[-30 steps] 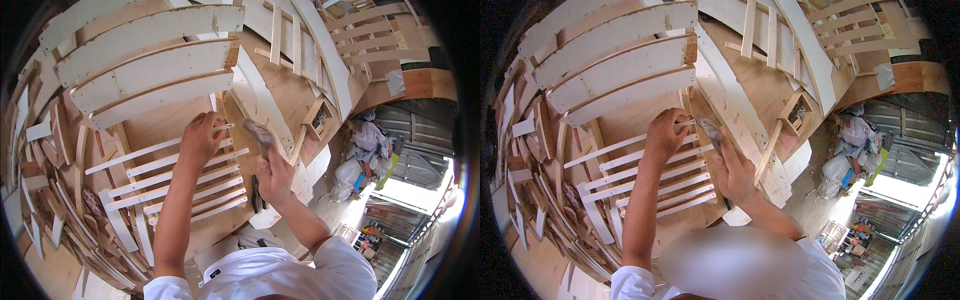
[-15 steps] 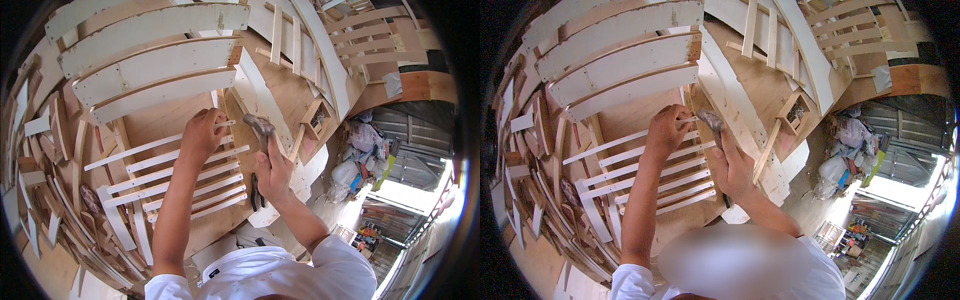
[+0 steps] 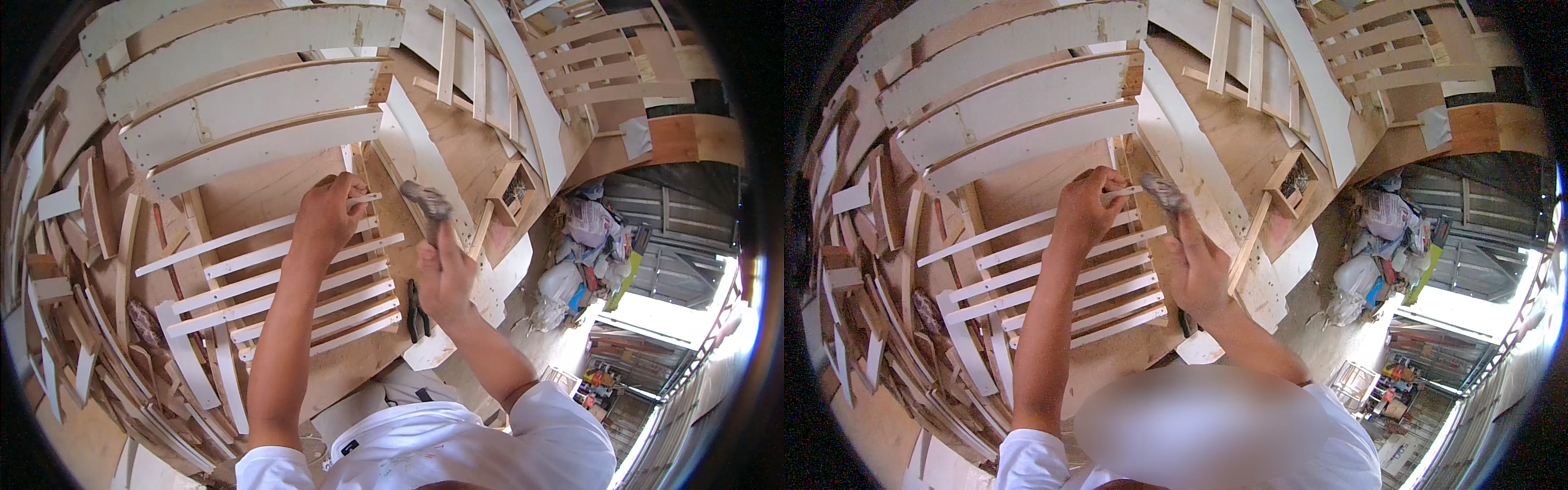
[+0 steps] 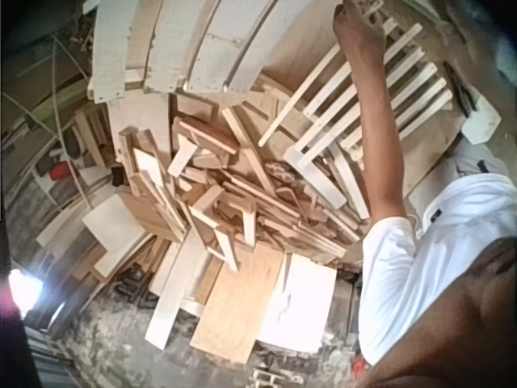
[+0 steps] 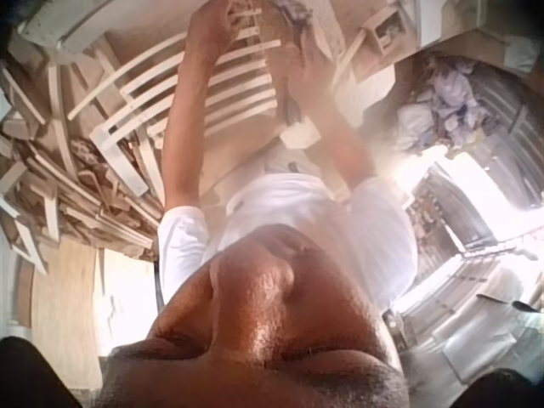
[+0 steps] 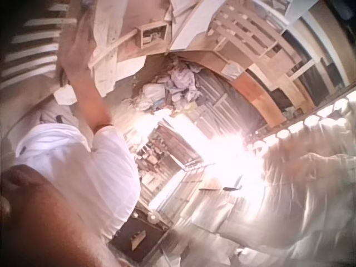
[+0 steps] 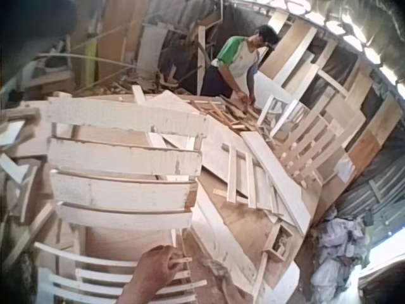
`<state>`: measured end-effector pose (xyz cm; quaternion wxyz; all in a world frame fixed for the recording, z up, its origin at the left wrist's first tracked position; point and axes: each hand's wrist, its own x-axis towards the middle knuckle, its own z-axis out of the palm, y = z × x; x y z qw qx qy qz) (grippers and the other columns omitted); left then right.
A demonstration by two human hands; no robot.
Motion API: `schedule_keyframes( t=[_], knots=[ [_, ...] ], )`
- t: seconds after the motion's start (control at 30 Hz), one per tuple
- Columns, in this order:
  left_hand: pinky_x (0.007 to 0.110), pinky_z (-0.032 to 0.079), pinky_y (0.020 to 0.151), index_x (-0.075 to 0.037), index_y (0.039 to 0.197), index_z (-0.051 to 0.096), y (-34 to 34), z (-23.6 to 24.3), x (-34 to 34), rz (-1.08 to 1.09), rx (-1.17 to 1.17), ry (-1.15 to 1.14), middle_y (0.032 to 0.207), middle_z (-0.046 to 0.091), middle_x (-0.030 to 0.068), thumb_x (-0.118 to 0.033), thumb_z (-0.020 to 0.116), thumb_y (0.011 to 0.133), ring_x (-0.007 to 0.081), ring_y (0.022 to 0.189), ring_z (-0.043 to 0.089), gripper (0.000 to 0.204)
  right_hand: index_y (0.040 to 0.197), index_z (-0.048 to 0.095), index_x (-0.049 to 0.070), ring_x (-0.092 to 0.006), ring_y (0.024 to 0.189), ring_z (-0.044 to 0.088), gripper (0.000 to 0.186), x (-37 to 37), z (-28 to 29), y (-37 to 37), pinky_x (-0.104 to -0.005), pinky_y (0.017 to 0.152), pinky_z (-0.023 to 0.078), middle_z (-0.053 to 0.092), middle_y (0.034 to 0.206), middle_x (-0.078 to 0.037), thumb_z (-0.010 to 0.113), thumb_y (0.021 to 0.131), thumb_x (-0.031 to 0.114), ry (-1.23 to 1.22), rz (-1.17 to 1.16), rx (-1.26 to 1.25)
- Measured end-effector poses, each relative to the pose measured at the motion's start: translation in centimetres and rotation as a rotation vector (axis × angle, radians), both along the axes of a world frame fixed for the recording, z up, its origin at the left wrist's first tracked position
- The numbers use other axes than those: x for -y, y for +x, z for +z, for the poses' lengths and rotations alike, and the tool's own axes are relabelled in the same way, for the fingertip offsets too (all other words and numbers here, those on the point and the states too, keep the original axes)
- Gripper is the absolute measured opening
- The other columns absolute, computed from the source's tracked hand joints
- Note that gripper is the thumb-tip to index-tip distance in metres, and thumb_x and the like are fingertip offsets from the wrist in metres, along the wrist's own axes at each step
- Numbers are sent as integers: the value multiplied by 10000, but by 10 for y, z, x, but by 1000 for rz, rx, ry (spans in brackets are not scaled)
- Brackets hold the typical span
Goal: The person builds a wooden chair by nailing slats to the frame with a hammer and trimming a wooden piece using pliers.
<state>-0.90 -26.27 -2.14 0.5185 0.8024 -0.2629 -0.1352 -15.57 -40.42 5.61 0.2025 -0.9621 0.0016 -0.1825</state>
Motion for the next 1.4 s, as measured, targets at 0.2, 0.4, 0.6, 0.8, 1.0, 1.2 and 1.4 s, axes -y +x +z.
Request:
schedule_keyframes(
  t=[0.2, 0.4, 0.6, 0.8, 1.0, 1.2, 1.4],
  knots=[
    [434, 589, 889, -60, 1077, 656, 0, 1, -1, -18, -48, -5, 1058, 763, 129, -31, 835, 810, 320, 1017, 741, 323, 1551, 506, 79, -530, 1032, 691, 536, -9, 16, -1, -518, 882, 573, 694, 1160, -339, 605, 1025, 116, 242, -217, -230],
    [426, 588, 872, -53, 1077, 654, 1, 0, -1, -10, 12, 6, 1048, 763, 137, -42, 843, 802, 314, 1005, 744, 334, 1447, 562, -72, -391, 957, 733, 447, -12, 20, -12, -417, 860, 557, 701, 1114, -316, 592, 1054, 137, 241, -231, -418],
    [410, 591, 859, -56, 1053, 649, 3, 0, 1, 8, 11, -15, 1010, 763, 130, -18, 847, 782, 305, 973, 752, 338, 1570, 463, 53, -464, 967, 710, 559, -2, 19, 0, -453, 836, 577, 694, 1132, -329, 575, 1022, 63, 275, -181, -355],
    [400, 592, 862, -60, 1065, 659, -2, 2, 1, 2, -5, -18, 1031, 770, 126, 0, 852, 771, 298, 980, 757, 356, 1624, 412, 106, -507, 837, 685, 637, 3, -2, 2, -492, 750, 567, 672, 1000, -366, 580, 1013, 43, 260, -83, -229],
    [401, 592, 867, -67, 1069, 666, -2, 1, 1, 7, -7, -2, 1054, 776, 121, -11, 855, 773, 292, 996, 757, 356, 1625, 409, 116, -514, 724, 652, 650, 2, 3, 4, -542, 663, 515, 665, 838, -326, 601, 1007, 59, 258, -96, -277],
    [416, 589, 852, -62, 1055, 666, 1, 1, 2, 19, 12, 12, 1015, 768, 115, -18, 846, 781, 303, 976, 749, 330, 1606, 413, 76, -501, 783, 679, 602, 0, 10, 1, -533, 696, 545, 704, 1074, -339, 580, 1027, 85, 209, -41, -141],
    [425, 584, 835, -40, 1021, 669, -3, 3, -2, 5, 30, 18, 1006, 760, 125, 1, 830, 784, 323, 957, 739, 290, 1486, 553, -25, -409, 758, 699, 468, -10, 7, -2, -443, 757, 581, 688, 867, -231, 612, 1034, 79, 261, -116, -212]
  ],
)
